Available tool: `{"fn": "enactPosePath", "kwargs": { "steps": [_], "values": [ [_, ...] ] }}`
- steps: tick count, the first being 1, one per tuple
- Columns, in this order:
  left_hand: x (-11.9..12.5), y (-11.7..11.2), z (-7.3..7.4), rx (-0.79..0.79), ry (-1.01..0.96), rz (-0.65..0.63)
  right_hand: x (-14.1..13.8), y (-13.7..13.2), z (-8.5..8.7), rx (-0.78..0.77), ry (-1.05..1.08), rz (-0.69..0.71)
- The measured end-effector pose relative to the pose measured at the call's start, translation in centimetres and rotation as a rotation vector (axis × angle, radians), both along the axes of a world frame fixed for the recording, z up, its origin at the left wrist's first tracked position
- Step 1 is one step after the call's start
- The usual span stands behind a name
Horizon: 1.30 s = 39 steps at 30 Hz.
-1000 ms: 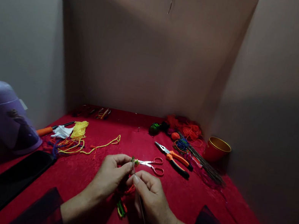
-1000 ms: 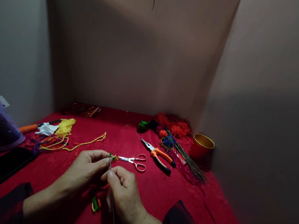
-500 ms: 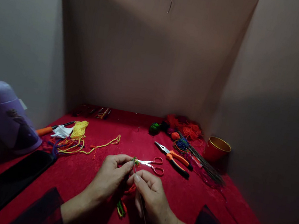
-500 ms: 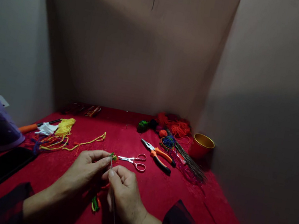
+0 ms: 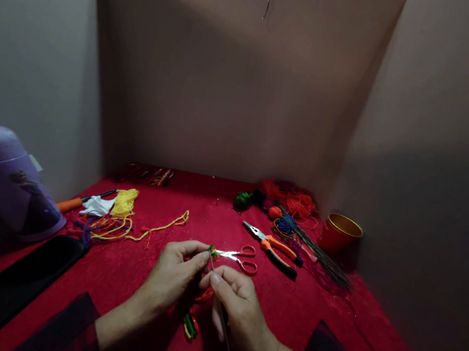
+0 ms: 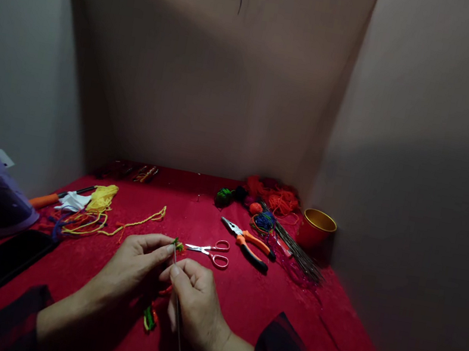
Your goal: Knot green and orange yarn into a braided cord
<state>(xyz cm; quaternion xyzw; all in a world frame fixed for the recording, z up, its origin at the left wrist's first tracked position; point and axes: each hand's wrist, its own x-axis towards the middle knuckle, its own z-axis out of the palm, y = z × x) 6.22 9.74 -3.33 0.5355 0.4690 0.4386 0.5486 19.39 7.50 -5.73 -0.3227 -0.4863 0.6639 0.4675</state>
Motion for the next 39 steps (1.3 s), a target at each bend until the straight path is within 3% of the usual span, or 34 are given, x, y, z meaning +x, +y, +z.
{"fn": "enactPosePath", "kwargs": {
  "steps": [9,20,34,39],
  "values": [
    [0.3,-0.3,0.4,-0.043,-0.009,-0.019,0.0,0.2,-0.5,0.027,-0.020,-0.025],
    [0.0,-0.2,1.1,-0.116,-0.049,0.021,0.4,0.9,-0.7,0.079,-0.040,-0.291],
    [-0.7,0.7,0.4,-0.098,-0.105,0.065,0.2,1.3,-0.9,0.066,-0.155,-0.207],
    [-0.8,0.8,0.4,-0.096,-0.088,0.095,1.8,2.3,0.3,0.227,-0.383,-0.227]
  ]
}}
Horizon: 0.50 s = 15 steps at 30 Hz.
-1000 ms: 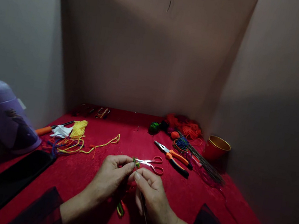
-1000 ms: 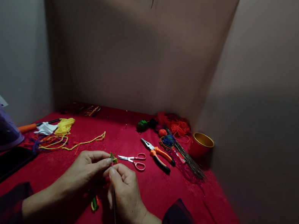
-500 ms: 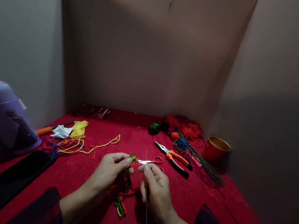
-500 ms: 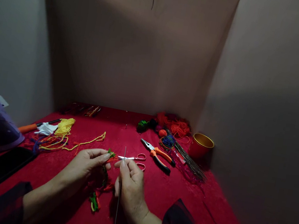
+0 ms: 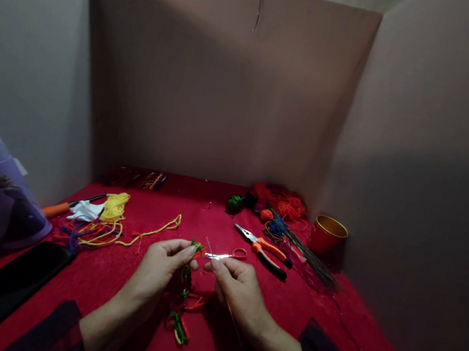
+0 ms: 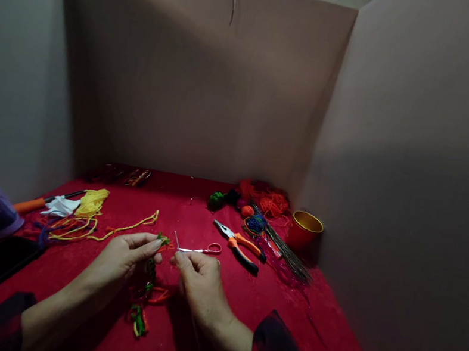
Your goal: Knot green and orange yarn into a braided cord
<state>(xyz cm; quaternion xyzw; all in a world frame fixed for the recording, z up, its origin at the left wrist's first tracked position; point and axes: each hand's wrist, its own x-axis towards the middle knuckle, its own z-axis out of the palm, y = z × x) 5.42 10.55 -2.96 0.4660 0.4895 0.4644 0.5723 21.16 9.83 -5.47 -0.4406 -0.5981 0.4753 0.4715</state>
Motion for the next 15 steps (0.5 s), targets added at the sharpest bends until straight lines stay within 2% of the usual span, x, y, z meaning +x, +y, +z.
{"fn": "enactPosePath", "kwargs": {
  "steps": [3,5,8,10,12,14,15],
  "values": [
    [-0.1,0.0,-0.2,-0.009,-0.005,0.011,2.6,1.2,1.8,0.238,-0.360,-0.081],
    [-0.1,0.0,-0.4,-0.008,-0.013,0.012,4.9,2.2,3.2,0.338,-0.542,-0.153],
    [-0.2,0.2,-0.7,-0.003,-0.012,0.010,8.5,3.9,5.2,0.366,-0.556,-0.267],
    [-0.1,0.2,-0.7,0.001,-0.015,0.008,10.4,4.7,6.3,0.443,-0.502,-0.447],
    [-0.1,0.2,-0.7,0.007,-0.023,0.007,11.7,5.3,6.9,0.580,-0.496,-0.708],
    [0.0,0.2,-0.6,0.008,-0.029,0.010,12.5,5.7,6.8,0.641,-0.677,-0.841],
    [0.0,0.2,-0.5,0.008,-0.028,0.013,12.8,5.8,6.4,0.605,-0.832,-0.845]
  ]
}}
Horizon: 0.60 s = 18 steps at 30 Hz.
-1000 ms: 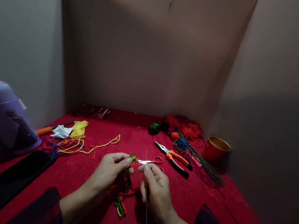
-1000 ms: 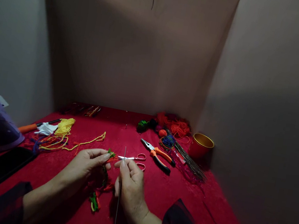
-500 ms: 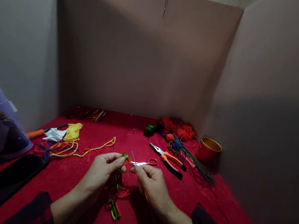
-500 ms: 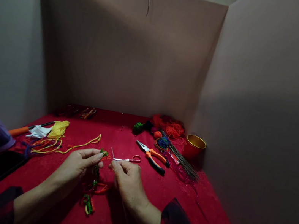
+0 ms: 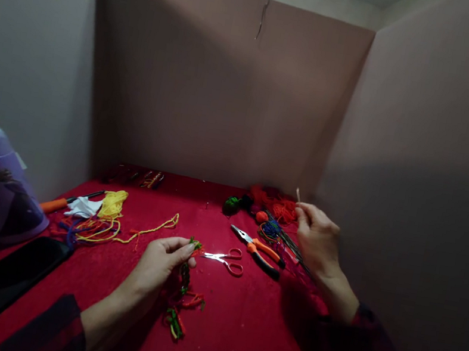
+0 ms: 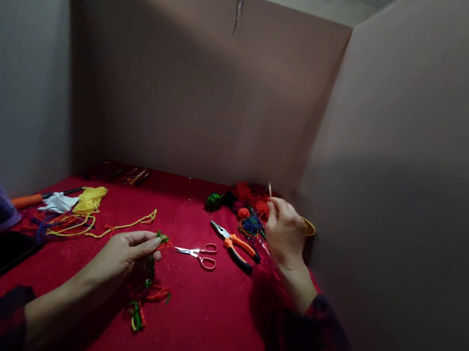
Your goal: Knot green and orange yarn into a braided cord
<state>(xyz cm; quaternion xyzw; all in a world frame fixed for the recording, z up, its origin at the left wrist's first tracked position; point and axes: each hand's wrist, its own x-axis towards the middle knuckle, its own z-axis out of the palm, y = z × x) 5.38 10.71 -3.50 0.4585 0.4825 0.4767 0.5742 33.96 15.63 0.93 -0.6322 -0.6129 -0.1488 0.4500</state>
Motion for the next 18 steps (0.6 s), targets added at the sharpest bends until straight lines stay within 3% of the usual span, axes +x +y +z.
{"fn": "enactPosePath", "kwargs": {
  "steps": [3,5,7,8,10,14,15,18],
  "values": [
    [0.0,-0.1,0.2,0.004,-0.002,0.008,0.3,0.3,-1.7,-0.362,-0.275,-0.120],
    [0.1,-0.1,0.3,0.012,-0.015,0.007,-0.3,0.3,-2.7,-0.449,-0.331,-0.111],
    [0.2,-0.2,0.5,0.011,-0.043,0.002,-1.8,-0.3,-3.2,-0.435,-0.328,-0.067],
    [0.2,-0.2,0.6,0.005,-0.065,0.000,-3.1,-0.9,-3.2,-0.398,-0.282,0.004],
    [0.4,-0.4,0.7,-0.022,-0.132,-0.011,-6.1,-2.5,-3.4,-0.394,-0.066,0.291],
    [0.5,-0.6,0.8,-0.082,-0.332,-0.023,-11.8,-6.1,-4.4,-0.669,0.383,0.869],
    [0.5,-0.6,0.8,-0.091,-0.367,-0.021,-12.6,-6.7,-4.9,-0.681,0.421,0.931],
    [0.4,-0.5,0.8,-0.088,-0.391,0.016,-13.5,-7.3,-5.9,-0.707,0.572,0.934]
  ]
}}
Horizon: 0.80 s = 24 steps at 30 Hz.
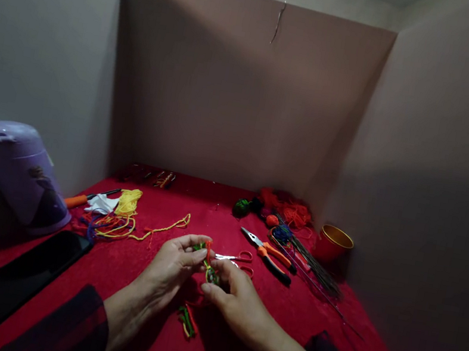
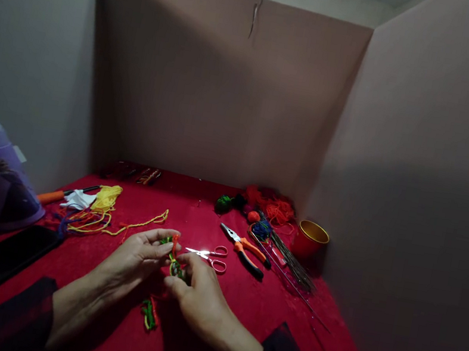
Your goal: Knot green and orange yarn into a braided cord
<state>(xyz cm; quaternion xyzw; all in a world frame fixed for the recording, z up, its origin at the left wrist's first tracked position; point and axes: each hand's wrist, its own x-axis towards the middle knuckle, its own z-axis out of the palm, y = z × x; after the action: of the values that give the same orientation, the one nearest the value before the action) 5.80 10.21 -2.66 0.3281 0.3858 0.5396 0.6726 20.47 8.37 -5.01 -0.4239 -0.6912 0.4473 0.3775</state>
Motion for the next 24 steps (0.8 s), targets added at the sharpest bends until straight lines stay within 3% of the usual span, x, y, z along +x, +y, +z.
{"fn": "enactPosePath", "kwargs": {
  "steps": [5,10,13,16,18,21,24],
  "values": [
    [-0.3,0.6,-0.1,0.061,0.078,0.142,0.9,0.9,-0.2,-0.247,0.101,0.042],
    [-0.9,1.2,-0.2,0.071,0.194,0.243,1.4,1.2,0.1,-0.121,-0.009,-0.009],
    [-0.8,0.9,0.2,0.263,0.401,0.335,1.6,1.1,0.1,-0.008,-0.105,-0.052],
    [-0.3,0.1,0.3,0.525,0.712,0.193,1.8,0.8,0.4,0.099,-0.135,-0.046],
    [0.1,-0.3,-0.1,0.575,0.854,0.033,1.8,0.6,0.5,0.117,-0.096,-0.025],
    [0.4,-0.5,-0.5,0.433,0.819,-0.139,1.9,0.7,0.4,0.007,0.013,0.003],
    [0.4,-0.2,-0.4,0.283,0.672,-0.148,1.9,1.2,0.1,-0.113,0.157,0.006]
  ]
}}
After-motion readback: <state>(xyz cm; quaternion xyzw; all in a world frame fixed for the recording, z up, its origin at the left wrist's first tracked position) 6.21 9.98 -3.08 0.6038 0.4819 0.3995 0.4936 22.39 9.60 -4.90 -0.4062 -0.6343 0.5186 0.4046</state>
